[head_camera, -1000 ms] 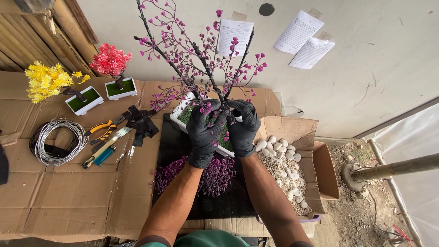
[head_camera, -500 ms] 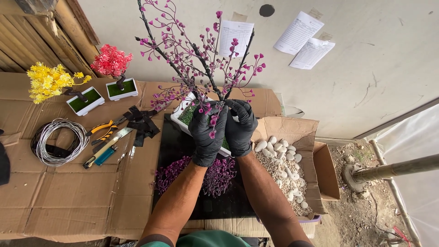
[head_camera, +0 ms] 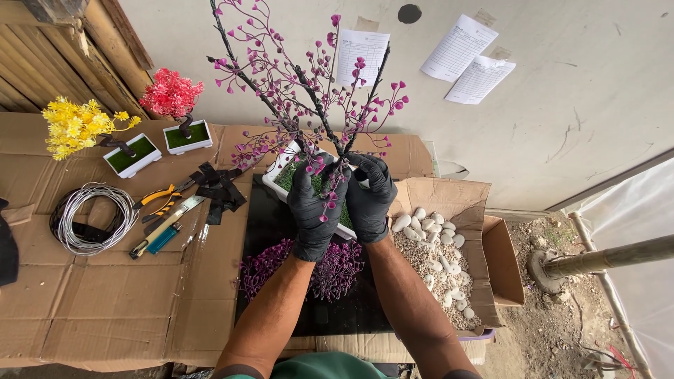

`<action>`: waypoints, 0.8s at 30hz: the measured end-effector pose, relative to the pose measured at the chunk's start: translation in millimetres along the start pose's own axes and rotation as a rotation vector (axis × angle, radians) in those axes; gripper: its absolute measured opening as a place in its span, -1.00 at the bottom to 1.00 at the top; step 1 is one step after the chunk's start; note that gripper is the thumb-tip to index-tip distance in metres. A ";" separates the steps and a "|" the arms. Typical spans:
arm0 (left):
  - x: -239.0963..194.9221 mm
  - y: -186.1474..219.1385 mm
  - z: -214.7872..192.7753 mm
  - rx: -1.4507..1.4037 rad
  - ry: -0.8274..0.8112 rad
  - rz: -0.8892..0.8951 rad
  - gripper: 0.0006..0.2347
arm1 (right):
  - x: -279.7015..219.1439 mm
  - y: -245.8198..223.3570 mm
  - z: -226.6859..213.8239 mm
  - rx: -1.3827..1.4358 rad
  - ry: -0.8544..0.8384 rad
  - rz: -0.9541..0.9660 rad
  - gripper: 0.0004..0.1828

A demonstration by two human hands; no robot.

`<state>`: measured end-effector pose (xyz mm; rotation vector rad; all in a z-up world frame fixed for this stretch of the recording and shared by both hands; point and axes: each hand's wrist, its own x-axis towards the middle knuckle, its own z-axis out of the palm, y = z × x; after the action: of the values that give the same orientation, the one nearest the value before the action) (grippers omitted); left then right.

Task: A person wearing black gloves is assembling an artificial tree by attaching small purple flower clusters to its branches.

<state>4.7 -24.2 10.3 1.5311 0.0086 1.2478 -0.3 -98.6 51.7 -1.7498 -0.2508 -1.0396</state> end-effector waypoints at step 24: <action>-98.4 75.9 -187.4 -0.261 -0.965 -0.624 -0.14 | -130.5 -83.6 -126.9 0.675 -0.887 0.629 -0.41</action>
<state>-211.3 21.2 -32.5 1.5835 -0.2729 -0.0396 -195.8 -130.6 21.6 -1.3915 -0.4862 0.3066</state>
